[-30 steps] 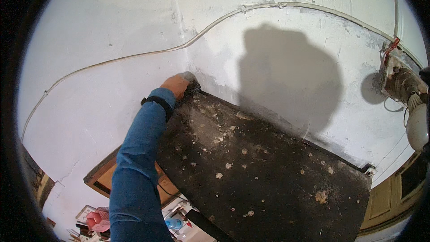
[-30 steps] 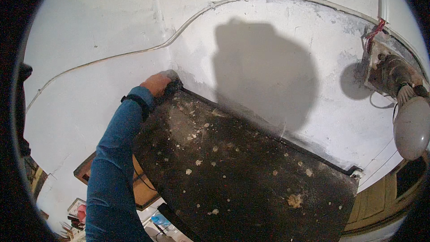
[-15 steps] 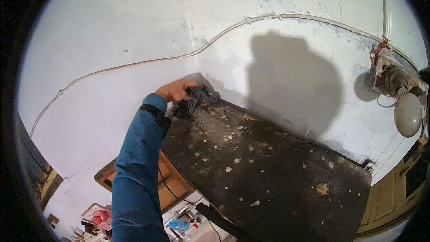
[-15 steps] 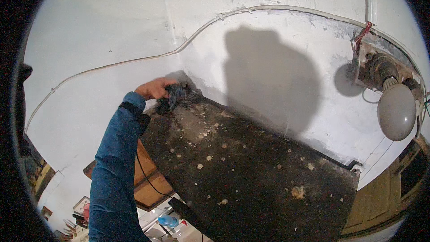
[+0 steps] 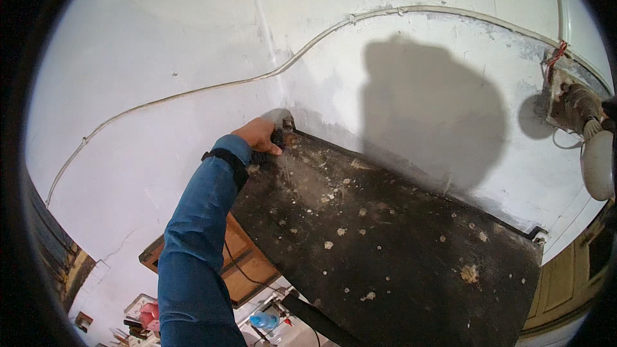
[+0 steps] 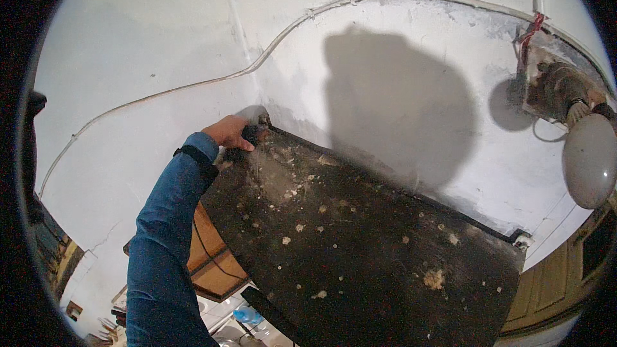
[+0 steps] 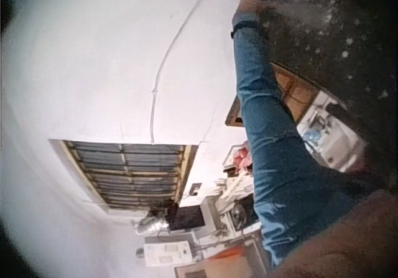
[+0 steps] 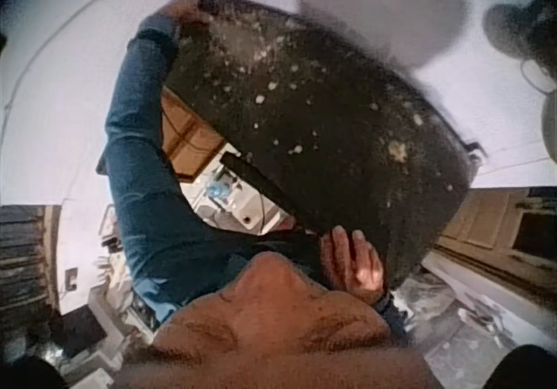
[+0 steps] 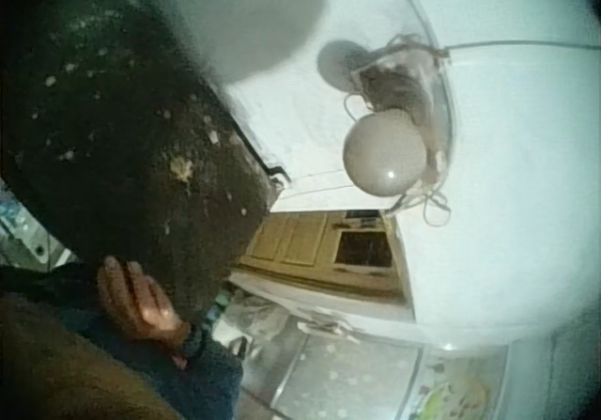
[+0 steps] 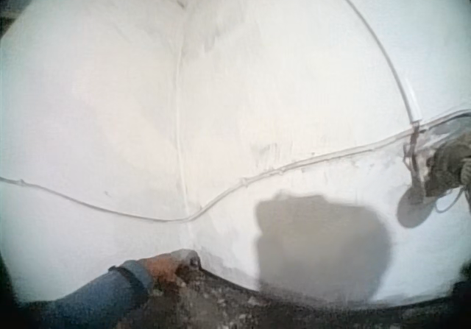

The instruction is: The person scrubs a dark countertop with a metal scouring pad, then rinses the pad at the sink and resumes scrubbing the countertop. The person handles the scouring pad and countertop throughout the episode.

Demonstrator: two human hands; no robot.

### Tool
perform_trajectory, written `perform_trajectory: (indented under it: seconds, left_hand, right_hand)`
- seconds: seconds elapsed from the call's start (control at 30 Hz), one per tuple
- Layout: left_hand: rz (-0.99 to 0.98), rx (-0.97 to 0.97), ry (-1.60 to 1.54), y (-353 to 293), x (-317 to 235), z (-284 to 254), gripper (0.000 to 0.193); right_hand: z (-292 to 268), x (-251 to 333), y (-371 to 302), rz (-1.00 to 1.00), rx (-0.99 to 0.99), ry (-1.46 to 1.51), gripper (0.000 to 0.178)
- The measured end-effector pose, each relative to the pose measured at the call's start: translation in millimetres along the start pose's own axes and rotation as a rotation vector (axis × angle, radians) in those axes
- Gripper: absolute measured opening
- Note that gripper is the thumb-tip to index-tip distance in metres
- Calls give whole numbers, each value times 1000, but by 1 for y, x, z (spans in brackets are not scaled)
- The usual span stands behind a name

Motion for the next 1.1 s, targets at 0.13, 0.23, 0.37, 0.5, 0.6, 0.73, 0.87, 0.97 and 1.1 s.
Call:
perform_trajectory:
  seconds: [0.13,0.23,0.37,0.5,0.6,0.73,0.87,0.97,1.1]
  left_hand:
    - [-3,-199,-12,24,8,3,38]
    - [-44,-231,-92,42,17,13,38]
    - [-30,-234,-165,45,22,13,37]
    - [-73,-38,-753,28,11,19,38]
    - [23,-111,-994,15,2,2,37]
    - [-60,-643,-414,4,30,-43,36]
    - [56,-374,-223,0,20,-28,35]
    - [-105,-176,-262,4,9,-4,37]
    - [-298,94,-186,31,-1,17,40]
  right_hand:
    - [0,-1,1,46,-1,65,23]
    - [1,-1,4,96,-21,70,20]
    - [-3,1,11,106,-64,62,14]
    - [-3,-3,18,186,-22,124,13]
    - [-2,-2,19,192,-13,169,15]
    - [1,0,14,173,-62,136,19]
    - [3,0,8,141,-98,125,21]
    - [5,-1,5,147,-81,159,22]
    - [4,1,4,124,-63,125,23]
Point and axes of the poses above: each hand's wrist, its own y-axis towards the middle knuckle, its own z-axis out of the palm, x = y × z, the point moved 7 cm from there along y, towards the middle knuckle, and after that the axes turned 12 degrees about -x, right-handed, at the moved point
